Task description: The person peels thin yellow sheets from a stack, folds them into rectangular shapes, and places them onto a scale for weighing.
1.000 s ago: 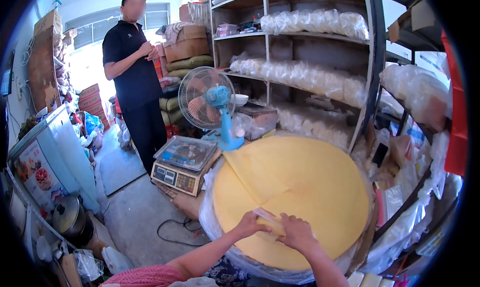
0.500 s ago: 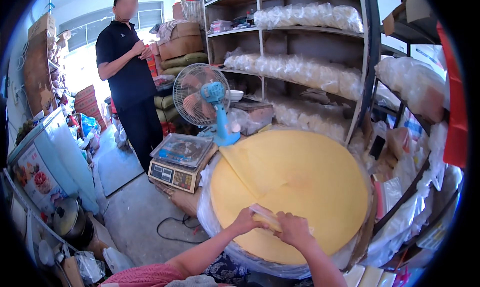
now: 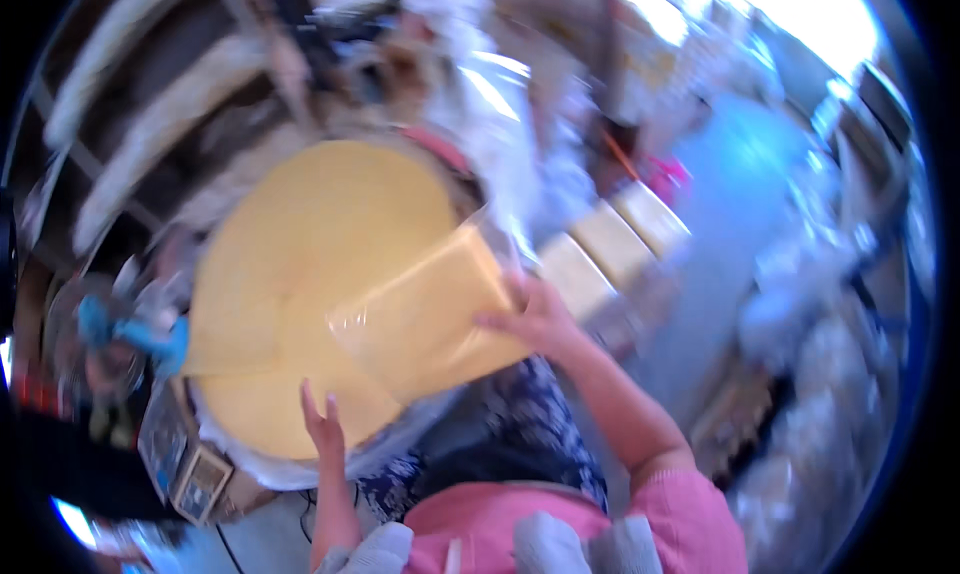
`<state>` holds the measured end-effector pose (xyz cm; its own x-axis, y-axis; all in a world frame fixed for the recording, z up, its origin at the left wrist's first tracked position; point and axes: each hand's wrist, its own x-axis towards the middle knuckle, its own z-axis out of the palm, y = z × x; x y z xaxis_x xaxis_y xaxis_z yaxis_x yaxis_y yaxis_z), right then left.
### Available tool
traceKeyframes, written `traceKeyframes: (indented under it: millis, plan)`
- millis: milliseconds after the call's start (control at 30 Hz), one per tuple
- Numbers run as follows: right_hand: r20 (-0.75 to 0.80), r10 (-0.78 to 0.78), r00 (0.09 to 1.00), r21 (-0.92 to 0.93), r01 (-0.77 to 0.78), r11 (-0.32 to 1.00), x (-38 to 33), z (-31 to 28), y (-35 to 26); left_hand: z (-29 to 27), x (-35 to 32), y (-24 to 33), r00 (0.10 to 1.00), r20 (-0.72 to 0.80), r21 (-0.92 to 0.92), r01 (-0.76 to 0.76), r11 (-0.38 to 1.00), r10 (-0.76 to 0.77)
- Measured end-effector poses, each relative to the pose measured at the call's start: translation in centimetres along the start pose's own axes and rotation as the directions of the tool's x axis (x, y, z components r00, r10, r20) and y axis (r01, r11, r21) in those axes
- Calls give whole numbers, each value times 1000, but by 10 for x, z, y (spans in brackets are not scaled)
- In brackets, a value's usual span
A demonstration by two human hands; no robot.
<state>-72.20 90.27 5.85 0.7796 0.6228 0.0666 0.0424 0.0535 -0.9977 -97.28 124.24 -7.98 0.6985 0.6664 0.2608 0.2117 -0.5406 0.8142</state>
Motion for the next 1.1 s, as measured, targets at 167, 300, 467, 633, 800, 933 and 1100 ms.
traceKeyframes:
  millis: [167,300,467,633,800,933,1100]
  plan:
    - [-506,327,798,506,-32,862,-158,-156,92,70,10,13,946,279,621,-46,782,-166]
    - [-658,381,649,616,173,769,-220,-231,198,74,-6,-6,972,234,816,-177,550,-35]
    - [-791,438,427,575,274,771,-181,-270,273,74,-6,-13,971,237,828,-197,524,-9]
    - [-712,461,530,659,278,699,-78,-258,332,81,2,-4,969,248,820,-215,531,9]
    - [-659,539,524,699,163,696,16,-233,403,85,9,-3,962,270,777,-191,600,-44]
    - [-460,813,356,645,-495,582,27,-219,422,67,-6,-9,963,228,774,-90,627,-143]
    - [-776,242,583,-342,-711,615,-18,-310,429,95,32,2,967,252,694,-152,703,-39]
